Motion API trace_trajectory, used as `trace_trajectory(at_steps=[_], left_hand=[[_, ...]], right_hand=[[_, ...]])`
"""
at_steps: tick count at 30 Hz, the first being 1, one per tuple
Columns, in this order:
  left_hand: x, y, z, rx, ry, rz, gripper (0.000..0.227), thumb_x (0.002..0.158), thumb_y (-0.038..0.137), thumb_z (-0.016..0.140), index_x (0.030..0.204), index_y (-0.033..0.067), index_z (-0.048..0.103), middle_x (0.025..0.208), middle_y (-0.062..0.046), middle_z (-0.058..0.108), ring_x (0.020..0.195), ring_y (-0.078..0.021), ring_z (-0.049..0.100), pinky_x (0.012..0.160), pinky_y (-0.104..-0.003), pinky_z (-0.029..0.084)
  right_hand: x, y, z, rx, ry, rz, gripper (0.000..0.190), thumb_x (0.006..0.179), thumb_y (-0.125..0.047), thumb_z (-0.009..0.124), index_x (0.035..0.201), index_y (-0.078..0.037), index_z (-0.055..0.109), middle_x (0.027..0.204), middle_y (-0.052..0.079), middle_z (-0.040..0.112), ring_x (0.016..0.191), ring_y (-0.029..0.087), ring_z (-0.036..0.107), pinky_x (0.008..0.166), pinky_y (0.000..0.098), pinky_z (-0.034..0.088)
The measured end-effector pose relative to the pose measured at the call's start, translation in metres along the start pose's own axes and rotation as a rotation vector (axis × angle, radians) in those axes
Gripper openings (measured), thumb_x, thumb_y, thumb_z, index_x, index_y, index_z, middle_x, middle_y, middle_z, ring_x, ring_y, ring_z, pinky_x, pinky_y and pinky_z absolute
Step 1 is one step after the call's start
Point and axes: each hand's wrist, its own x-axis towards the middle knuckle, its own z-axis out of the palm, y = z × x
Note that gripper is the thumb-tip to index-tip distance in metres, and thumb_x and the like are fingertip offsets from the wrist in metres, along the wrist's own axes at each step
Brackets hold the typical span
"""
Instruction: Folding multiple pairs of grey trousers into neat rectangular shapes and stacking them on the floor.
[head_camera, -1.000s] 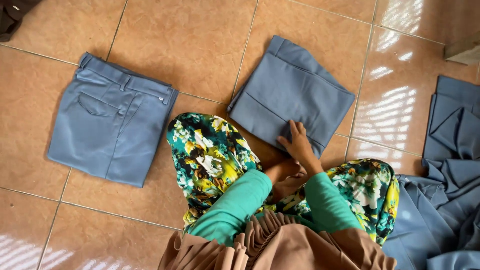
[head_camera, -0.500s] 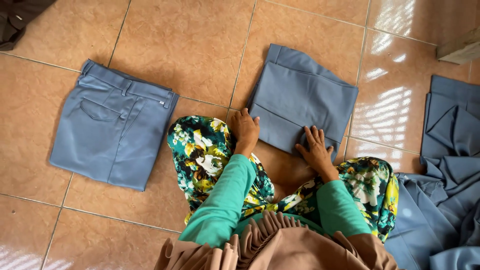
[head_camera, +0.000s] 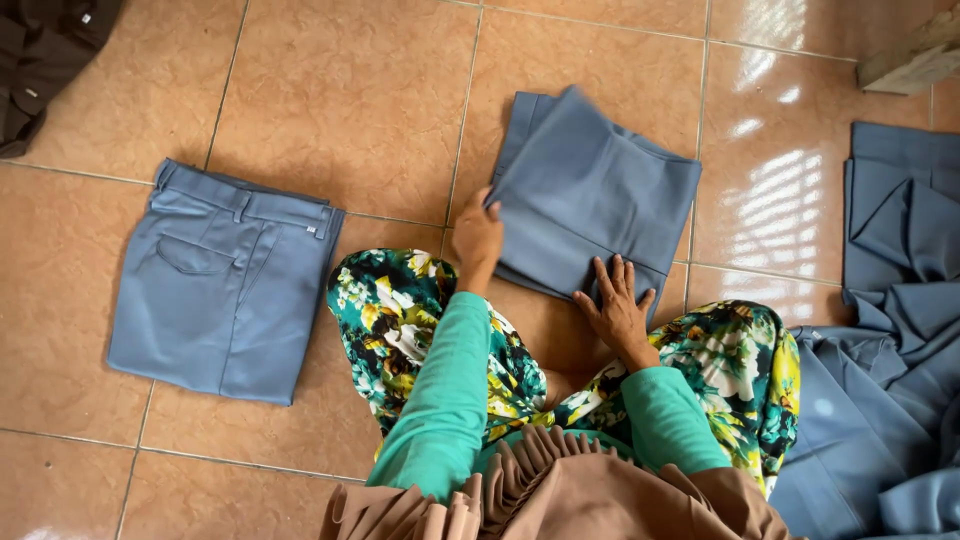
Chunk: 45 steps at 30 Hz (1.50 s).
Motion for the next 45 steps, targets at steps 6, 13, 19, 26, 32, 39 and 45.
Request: trace_trajectory(at_steps=[6,13,19,26,32,39,45], left_hand=[[-0.003,-0.052,0.018,0.319,-0.309,-0.282,0.076,0.089,0.060,0.066,0.150,0.0171,0.050,0.152,-0.020,0.046,0.143,-0.0395,0.044,0.116,-0.055,0.035],[0.000,-0.060,0.020,0.104,-0.468,-0.394,0.091,0.071,0.050,0.086,0.140,0.0005,0.051,0.132,-0.024,0.062,0.125,-0.0405,0.061,0.101,-0.053,0.052],[-0.030,0.009,-0.036,-1.004,-0.434,-0.932,0.080,0.071,0.021,0.092,0.136,-0.0028,0.052,0.127,-0.025,0.060,0.115,-0.0372,0.062,0.093,-0.050,0.051],[-0.048,0.019,-0.071,-1.727,-0.056,-0.933,0.041,0.080,0.007,0.075,0.120,0.0094,0.066,0.121,-0.016,0.071,0.106,-0.0328,0.071,0.090,-0.041,0.058],[-0.010,0.172,-0.140,-1.732,-0.341,-0.697,0.031,0.089,0.015,0.071,0.119,0.0110,0.063,0.110,-0.005,0.071,0.088,-0.0164,0.071,0.049,-0.015,0.051],[-0.005,0.220,-0.062,-1.328,-0.794,-0.283,0.066,0.107,0.027,0.057,0.164,0.0220,0.023,0.139,-0.013,0.058,0.127,-0.0215,0.062,0.102,-0.032,0.057],[-0.087,0.105,0.002,-0.392,-1.041,-0.429,0.064,0.096,0.061,0.055,0.062,0.0071,0.068,0.048,-0.020,0.060,0.036,-0.0202,0.047,0.034,-0.030,0.026]], right_hand=[[0.004,0.010,0.006,-0.185,-0.051,-0.031,0.087,0.094,-0.074,0.046,0.165,-0.031,0.019,0.173,0.012,0.012,0.160,0.031,0.005,0.115,0.0789,0.008],[0.004,0.012,0.002,-0.253,-0.049,-0.026,0.108,0.081,-0.073,0.062,0.167,-0.030,0.011,0.173,0.015,0.007,0.159,0.035,0.000,0.113,0.0809,0.004],[0.006,0.013,0.002,-0.224,-0.054,-0.055,0.110,0.080,-0.057,0.071,0.167,-0.033,0.009,0.173,0.012,0.008,0.159,0.033,0.001,0.116,0.0771,0.000],[0.008,0.001,0.014,-0.015,-0.078,-0.238,0.098,0.078,-0.022,0.056,0.166,-0.031,0.016,0.169,-0.001,0.028,0.157,0.018,0.022,0.123,0.0669,0.011],[-0.021,-0.057,-0.029,1.087,-0.108,-0.038,0.017,0.086,-0.021,0.078,0.072,-0.013,0.072,0.057,0.000,0.058,0.051,0.013,0.057,0.055,0.0268,0.048],[0.000,-0.018,-0.016,1.705,-0.213,0.409,0.091,0.090,-0.035,0.074,0.162,-0.009,0.027,0.162,0.023,0.033,0.147,0.044,0.034,0.118,0.0656,0.028],[0.050,0.057,0.066,1.642,-0.070,0.641,0.066,0.085,-0.012,0.081,0.144,-0.007,0.051,0.138,0.021,0.054,0.129,0.038,0.054,0.103,0.0581,0.046]])
